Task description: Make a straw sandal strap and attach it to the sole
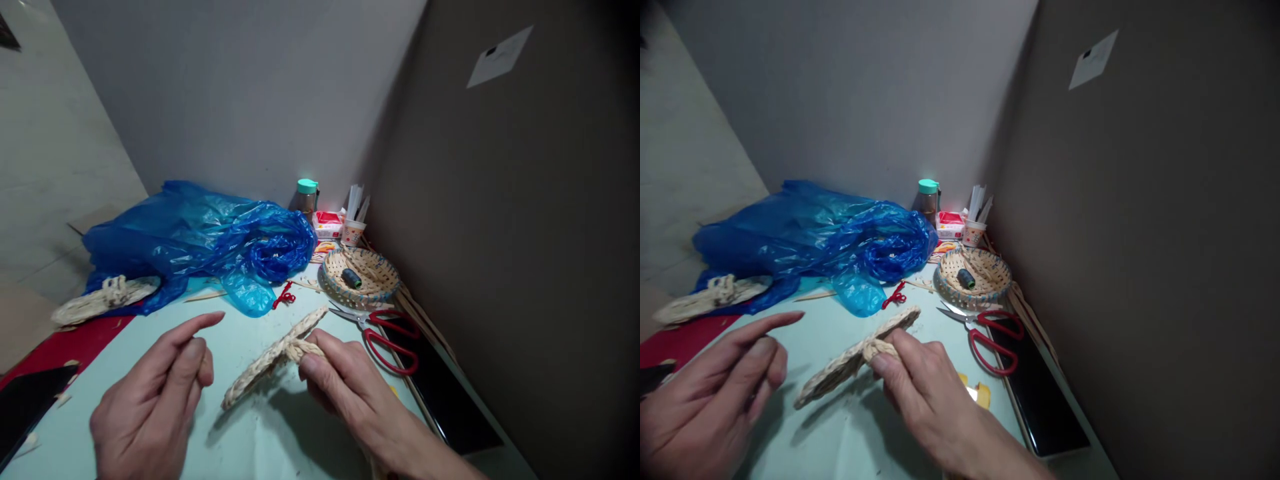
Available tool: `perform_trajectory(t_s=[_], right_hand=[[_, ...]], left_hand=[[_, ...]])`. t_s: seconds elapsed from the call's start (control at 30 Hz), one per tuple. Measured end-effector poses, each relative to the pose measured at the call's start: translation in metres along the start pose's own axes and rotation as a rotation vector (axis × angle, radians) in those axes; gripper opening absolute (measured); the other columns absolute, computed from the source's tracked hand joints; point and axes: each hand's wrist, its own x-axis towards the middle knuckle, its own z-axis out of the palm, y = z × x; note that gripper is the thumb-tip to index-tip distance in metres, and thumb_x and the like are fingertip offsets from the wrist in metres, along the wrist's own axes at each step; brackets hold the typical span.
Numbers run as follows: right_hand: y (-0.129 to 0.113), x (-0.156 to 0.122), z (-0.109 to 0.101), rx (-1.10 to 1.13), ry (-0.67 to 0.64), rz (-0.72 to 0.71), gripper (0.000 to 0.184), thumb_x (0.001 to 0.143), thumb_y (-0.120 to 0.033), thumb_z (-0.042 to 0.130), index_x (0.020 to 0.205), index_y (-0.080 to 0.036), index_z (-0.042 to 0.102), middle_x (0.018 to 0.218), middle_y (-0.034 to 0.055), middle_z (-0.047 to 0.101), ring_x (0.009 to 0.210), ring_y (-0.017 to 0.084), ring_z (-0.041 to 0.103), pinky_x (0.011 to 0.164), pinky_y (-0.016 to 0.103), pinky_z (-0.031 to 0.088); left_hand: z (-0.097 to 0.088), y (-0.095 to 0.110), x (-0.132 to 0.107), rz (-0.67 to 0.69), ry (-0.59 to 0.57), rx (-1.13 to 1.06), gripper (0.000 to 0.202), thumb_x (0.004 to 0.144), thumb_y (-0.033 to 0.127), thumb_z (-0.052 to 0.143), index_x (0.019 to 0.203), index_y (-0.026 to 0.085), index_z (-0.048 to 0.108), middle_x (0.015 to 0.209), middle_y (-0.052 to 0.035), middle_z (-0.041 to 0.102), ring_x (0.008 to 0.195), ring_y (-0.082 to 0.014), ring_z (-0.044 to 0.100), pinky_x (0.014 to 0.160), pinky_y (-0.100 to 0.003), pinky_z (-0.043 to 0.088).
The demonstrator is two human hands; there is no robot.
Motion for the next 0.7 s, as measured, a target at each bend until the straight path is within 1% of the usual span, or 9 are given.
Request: perform_trajectory(t_s=[0.07, 0.13, 0.2, 0.23, 0.3, 0.37, 0.4, 0.57, 0.7], right_hand=[[-0.001, -0.002, -0.001, -0.018, -0.02, -0.008, 0.036, 0.105, -0.043, 0.034, 0.076, -0.022, 0.04, 0.067, -0.005, 0.043, 0.062, 0.012, 0.037, 0.061, 0.027, 0.026], [-0.002, -0.004, -0.001, -0.03, -0.034, -0.009, 0.037, 0.105, -0.044, 0.034, 0.077, -0.022, 0.041, 0.067, -0.0049, 0.043, 0.062, 0.012, 0.038, 0.061, 0.027, 0.026], [-0.003, -0.004, -0.002, -0.029, -0.037, -0.005, 0.037, 0.105, -0.045, 0.034, 0.077, -0.021, 0.041, 0.067, -0.0047, 0.043, 0.063, 0.012, 0.038, 0.06, 0.027, 0.026], [-0.003, -0.004, -0.001, -0.022, -0.036, -0.003, 0.036, 0.105, -0.045, 0.035, 0.078, -0.021, 0.041, 0.067, -0.0049, 0.043, 0.062, 0.011, 0.037, 0.059, 0.026, 0.026], [-0.002, -0.003, -0.001, 0.005, -0.028, -0.006, 0.035, 0.105, -0.045, 0.035, 0.08, -0.021, 0.042, 0.066, -0.0055, 0.042, 0.06, 0.01, 0.035, 0.058, 0.025, 0.026], [-0.001, 0.0, 0.0, 0.088, -0.032, -0.007, 0.036, 0.104, -0.046, 0.038, 0.079, -0.021, 0.043, 0.065, -0.0058, 0.042, 0.059, 0.009, 0.033, 0.055, 0.023, 0.026], [0.0, 0.001, 0.001, 0.164, -0.05, 0.002, 0.037, 0.103, -0.047, 0.039, 0.079, -0.02, 0.044, 0.065, -0.0059, 0.041, 0.058, 0.008, 0.033, 0.054, 0.022, 0.026], [0.005, 0.004, -0.001, 0.716, -0.298, 0.04, 0.026, 0.098, -0.043, 0.054, 0.099, -0.017, 0.058, 0.067, -0.0064, 0.04, 0.055, 0.005, 0.031, 0.048, 0.016, 0.026], [0.006, 0.003, -0.009, 0.725, -0.446, 0.077, 0.027, 0.092, -0.037, 0.063, 0.108, -0.014, 0.064, 0.07, -0.0029, 0.053, 0.059, 0.006, 0.046, 0.056, 0.016, 0.037]], left_hand=[[-0.002, 0.0, -0.001, -0.017, -0.032, 0.083, 0.026, 0.091, 0.045, 0.054, 0.098, 0.027, 0.072, 0.051, 0.0083, 0.047, 0.039, -0.0085, 0.041, 0.039, -0.022, 0.033], [-0.006, -0.001, 0.001, 0.094, -0.057, 0.194, 0.027, 0.092, 0.043, 0.053, 0.08, 0.026, 0.072, 0.045, 0.0086, 0.044, 0.039, -0.0085, 0.043, 0.042, -0.021, 0.035], [-0.007, -0.002, 0.005, 0.248, -0.125, 0.223, 0.03, 0.091, 0.042, 0.054, 0.073, 0.027, 0.072, 0.052, 0.0068, 0.057, 0.047, -0.0094, 0.053, 0.051, -0.02, 0.043], [-0.007, -0.002, 0.007, 0.308, -0.179, 0.215, 0.027, 0.09, 0.044, 0.055, 0.078, 0.028, 0.074, 0.064, 0.0052, 0.066, 0.057, -0.011, 0.06, 0.057, -0.02, 0.047], [-0.004, -0.003, 0.01, 0.347, -0.309, 0.207, 0.028, 0.086, 0.047, 0.06, 0.105, 0.032, 0.073, 0.096, 0.0025, 0.074, 0.08, -0.0153, 0.067, 0.07, -0.022, 0.051], [0.003, -0.005, 0.009, 0.269, -0.433, 0.248, 0.046, 0.083, 0.047, 0.065, 0.127, 0.033, 0.063, 0.111, 0.0015, 0.073, 0.091, -0.017, 0.068, 0.078, -0.022, 0.052], [0.006, -0.006, 0.008, 0.216, -0.483, 0.259, 0.048, 0.083, 0.045, 0.066, 0.129, 0.032, 0.061, 0.113, 0.0012, 0.074, 0.094, -0.0174, 0.069, 0.081, -0.023, 0.052], [0.013, -0.004, 0.005, -0.018, -0.716, 0.137, 0.032, 0.091, 0.038, 0.054, 0.114, 0.024, 0.071, 0.112, -0.0014, 0.076, 0.099, -0.0192, 0.069, 0.088, -0.024, 0.05], [0.007, 0.003, 0.01, -0.154, -0.718, 0.051, 0.032, 0.09, 0.042, 0.056, 0.109, 0.023, 0.073, 0.105, 0.0002, 0.077, 0.092, -0.0187, 0.068, 0.083, -0.022, 0.048]])
